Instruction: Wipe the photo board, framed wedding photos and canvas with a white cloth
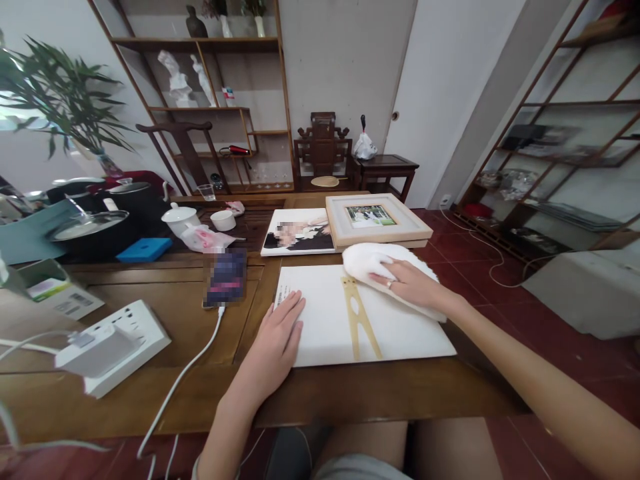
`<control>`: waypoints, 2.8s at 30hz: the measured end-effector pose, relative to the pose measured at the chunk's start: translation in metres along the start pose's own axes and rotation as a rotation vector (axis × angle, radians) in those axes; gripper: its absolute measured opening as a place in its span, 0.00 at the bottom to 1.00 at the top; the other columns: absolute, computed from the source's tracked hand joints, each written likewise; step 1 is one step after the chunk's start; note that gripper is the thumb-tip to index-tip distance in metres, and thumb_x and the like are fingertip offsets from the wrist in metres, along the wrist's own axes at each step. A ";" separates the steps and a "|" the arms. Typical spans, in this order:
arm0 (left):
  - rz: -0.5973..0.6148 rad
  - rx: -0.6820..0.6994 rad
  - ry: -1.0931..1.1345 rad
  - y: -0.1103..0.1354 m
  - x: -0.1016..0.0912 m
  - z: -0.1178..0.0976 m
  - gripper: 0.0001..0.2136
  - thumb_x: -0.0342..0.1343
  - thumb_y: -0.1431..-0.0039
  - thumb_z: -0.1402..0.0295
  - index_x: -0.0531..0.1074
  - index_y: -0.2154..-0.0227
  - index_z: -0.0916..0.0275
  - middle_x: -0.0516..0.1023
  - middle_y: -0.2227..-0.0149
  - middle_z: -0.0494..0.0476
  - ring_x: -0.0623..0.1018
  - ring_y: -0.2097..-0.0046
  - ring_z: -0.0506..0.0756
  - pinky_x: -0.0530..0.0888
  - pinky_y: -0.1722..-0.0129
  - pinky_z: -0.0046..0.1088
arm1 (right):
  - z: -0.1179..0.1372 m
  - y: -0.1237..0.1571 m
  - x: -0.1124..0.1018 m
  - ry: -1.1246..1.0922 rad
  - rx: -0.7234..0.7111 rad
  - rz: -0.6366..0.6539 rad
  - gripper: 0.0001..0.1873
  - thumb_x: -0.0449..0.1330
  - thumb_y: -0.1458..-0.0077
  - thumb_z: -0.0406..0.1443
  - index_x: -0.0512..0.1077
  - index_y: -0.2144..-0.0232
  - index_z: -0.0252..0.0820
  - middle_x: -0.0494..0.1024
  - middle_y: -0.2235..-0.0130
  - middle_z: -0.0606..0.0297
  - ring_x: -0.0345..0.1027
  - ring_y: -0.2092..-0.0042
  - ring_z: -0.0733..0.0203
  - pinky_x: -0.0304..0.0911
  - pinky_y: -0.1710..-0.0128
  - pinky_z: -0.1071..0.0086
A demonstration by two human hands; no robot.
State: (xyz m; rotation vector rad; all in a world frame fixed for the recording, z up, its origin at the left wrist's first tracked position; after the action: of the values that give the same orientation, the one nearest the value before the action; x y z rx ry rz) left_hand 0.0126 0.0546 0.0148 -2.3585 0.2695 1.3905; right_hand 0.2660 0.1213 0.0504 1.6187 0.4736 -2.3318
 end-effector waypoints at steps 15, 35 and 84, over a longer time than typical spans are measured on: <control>-0.001 -0.011 0.019 -0.001 -0.003 -0.002 0.19 0.40 0.35 0.68 0.62 0.43 0.63 0.61 0.38 0.62 0.58 0.36 0.57 0.55 0.38 0.47 | 0.002 0.028 0.012 0.161 -0.186 -0.128 0.17 0.49 0.40 0.37 0.71 0.53 0.36 0.61 0.39 0.50 0.55 0.40 0.47 0.46 0.39 0.48; -0.008 -0.009 0.024 -0.002 -0.002 -0.002 0.19 0.40 0.36 0.68 0.62 0.43 0.61 0.61 0.38 0.60 0.58 0.36 0.57 0.54 0.37 0.46 | 0.011 0.072 -0.007 -0.034 0.028 0.216 0.21 0.48 0.41 0.47 0.73 0.56 0.43 0.74 0.51 0.54 0.58 0.42 0.42 0.59 0.48 0.53; -0.013 -0.005 -0.021 -0.002 0.002 0.001 0.20 0.38 0.36 0.68 0.62 0.43 0.65 0.61 0.38 0.62 0.58 0.36 0.57 0.54 0.37 0.45 | 0.083 0.100 0.022 0.023 -0.342 0.145 0.13 0.51 0.55 0.23 0.72 0.68 0.36 0.53 0.36 0.53 0.31 0.34 0.48 0.35 0.37 0.46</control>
State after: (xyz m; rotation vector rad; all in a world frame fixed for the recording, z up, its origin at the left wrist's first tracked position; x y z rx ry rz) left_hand 0.0136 0.0566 0.0129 -2.3436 0.2447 1.4110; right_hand 0.2266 -0.0044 0.0455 1.4649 0.6926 -1.9998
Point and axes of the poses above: each hand's wrist, its own y-axis away from the middle knuckle, its own x-axis out of the palm, z = x × y, the point moved 5 cm from there along -y, towards the middle knuckle
